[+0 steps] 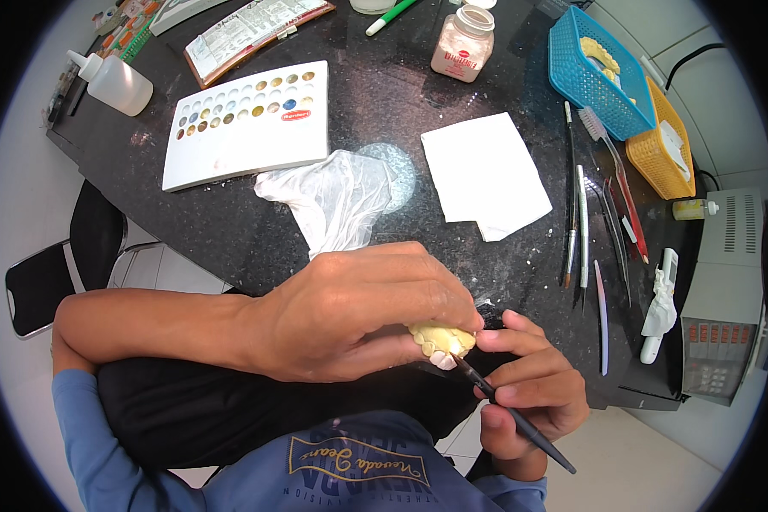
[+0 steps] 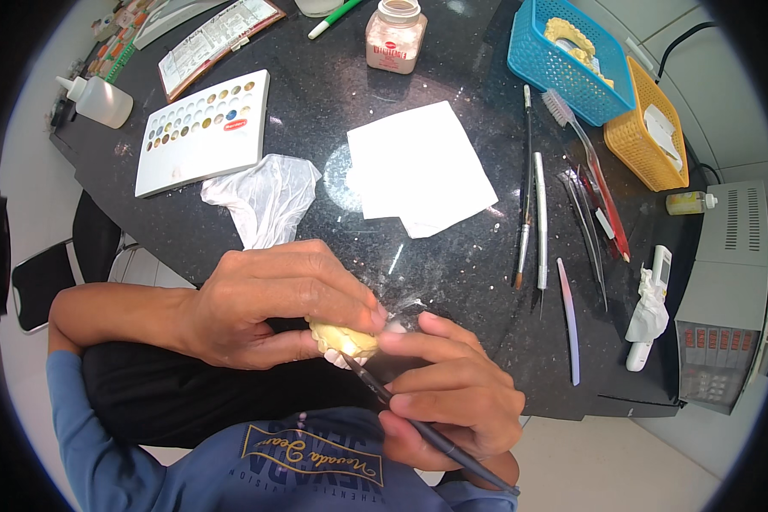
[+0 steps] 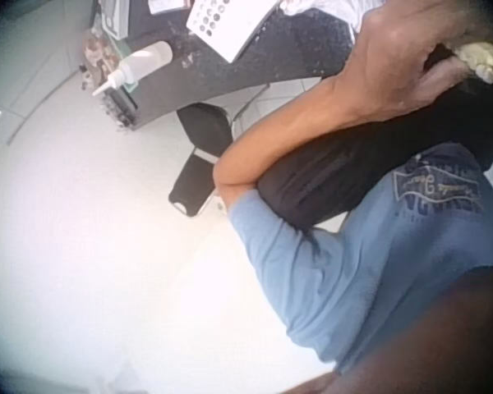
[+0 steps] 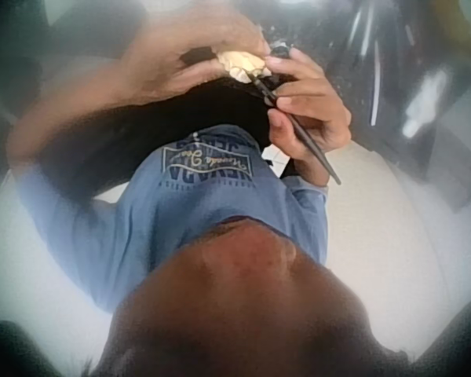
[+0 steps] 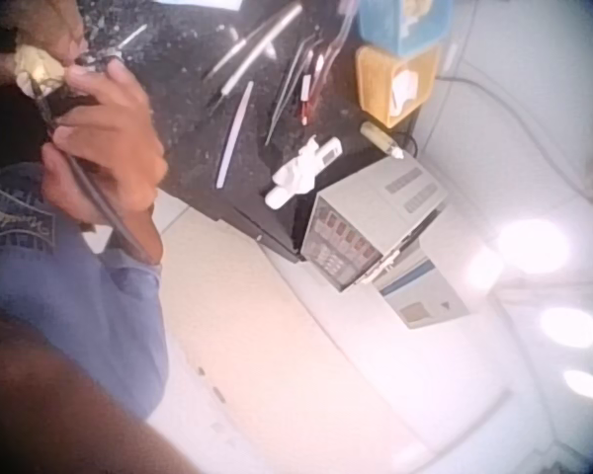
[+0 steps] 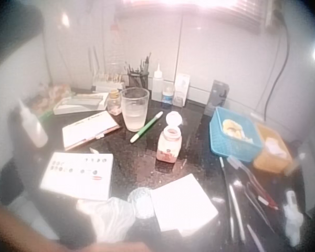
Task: The person is working on a dental prosthesis, applying a pink material to the gum area using a brush and a sculpting tool. They carefully shape and smooth the material on the model, occasionally wiping the tools on a tissue.
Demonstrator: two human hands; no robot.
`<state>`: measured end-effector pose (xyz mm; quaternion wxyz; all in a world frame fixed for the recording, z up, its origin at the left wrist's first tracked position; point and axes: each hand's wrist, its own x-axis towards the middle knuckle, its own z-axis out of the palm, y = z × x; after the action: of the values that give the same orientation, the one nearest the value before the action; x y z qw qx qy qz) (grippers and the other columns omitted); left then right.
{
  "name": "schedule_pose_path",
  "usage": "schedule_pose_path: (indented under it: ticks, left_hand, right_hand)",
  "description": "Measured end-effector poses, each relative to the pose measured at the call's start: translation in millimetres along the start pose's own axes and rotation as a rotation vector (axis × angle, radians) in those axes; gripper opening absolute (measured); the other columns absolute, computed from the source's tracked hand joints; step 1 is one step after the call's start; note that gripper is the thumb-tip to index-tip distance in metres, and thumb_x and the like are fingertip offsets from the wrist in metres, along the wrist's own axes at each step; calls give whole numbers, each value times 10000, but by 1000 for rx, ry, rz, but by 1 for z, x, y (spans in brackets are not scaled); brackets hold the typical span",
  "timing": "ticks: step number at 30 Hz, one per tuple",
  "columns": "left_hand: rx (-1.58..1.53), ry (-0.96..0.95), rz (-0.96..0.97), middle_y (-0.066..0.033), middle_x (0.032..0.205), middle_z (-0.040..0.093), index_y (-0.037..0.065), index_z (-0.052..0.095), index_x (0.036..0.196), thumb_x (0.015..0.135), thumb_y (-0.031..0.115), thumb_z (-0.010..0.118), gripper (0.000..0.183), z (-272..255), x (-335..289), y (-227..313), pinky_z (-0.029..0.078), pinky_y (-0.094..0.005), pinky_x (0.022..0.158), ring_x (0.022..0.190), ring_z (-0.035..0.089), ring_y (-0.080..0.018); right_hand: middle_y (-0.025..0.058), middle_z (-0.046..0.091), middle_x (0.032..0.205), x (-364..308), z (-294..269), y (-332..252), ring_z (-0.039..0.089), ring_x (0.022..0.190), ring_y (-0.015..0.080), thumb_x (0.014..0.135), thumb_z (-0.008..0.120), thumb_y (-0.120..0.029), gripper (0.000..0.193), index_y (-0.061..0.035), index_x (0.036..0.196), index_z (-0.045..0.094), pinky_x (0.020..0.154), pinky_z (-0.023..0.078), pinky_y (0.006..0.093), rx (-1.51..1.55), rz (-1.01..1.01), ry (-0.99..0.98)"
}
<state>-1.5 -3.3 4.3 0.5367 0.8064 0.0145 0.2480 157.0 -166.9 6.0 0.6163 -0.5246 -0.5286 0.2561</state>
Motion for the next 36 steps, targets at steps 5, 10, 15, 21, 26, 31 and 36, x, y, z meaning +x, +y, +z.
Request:
schedule_pose_path:
  ticks: [5,10,15,21,26,31,36]
  left_hand:
    - [-1,-3,6,-119,1009,690,0,665,1046,728,17,751,330,-1,0,0,535,-322,761,910,666,-246]
    - [-4,-6,7,-120,1009,690,-2,663,1044,739,23,746,317,0,0,0,535,-328,768,913,666,-250]
    - [-6,-3,0,-119,1010,690,-1,664,1046,743,24,744,314,-1,-1,1,532,-327,768,913,664,-249]
    - [-7,-3,4,-112,1018,692,10,675,1055,736,26,746,328,0,0,0,523,-320,759,903,660,-239]
    - [-4,1,4,-111,1021,692,13,678,1062,722,24,750,347,-1,0,1,520,-321,752,896,658,-235]
    - [-5,3,9,-111,1024,691,12,678,1066,725,23,747,348,-1,-1,0,520,-321,754,897,659,-235]
    - [1,-10,15,-128,1025,687,-1,671,1073,734,14,737,345,-1,1,-2,530,-319,751,899,666,-240]
  right_hand:
    - [96,690,737,0,0,0,692,940,341,686,793,-54,214,-72,827,633,985,439,491,-16,-10,-10]
    - [93,688,735,1,-2,1,693,936,341,696,791,-64,207,-73,828,632,984,440,491,-39,-30,-38]
    - [93,688,741,1,-1,1,693,935,339,713,788,-77,199,-74,836,632,983,441,491,-1,-20,-12]
    - [91,688,741,2,-3,2,694,931,334,720,792,-85,200,-75,841,633,982,441,494,-18,-19,-44]
    - [86,686,728,3,-3,2,695,928,333,718,798,-90,202,-75,836,635,979,441,493,-27,-30,-57]
    - [88,686,723,2,-2,3,695,926,334,713,798,-87,205,-73,836,634,979,439,495,-13,-30,-47]
    - [95,692,761,-1,-4,4,693,934,334,701,799,-78,245,-76,870,621,980,437,498,36,-31,15]
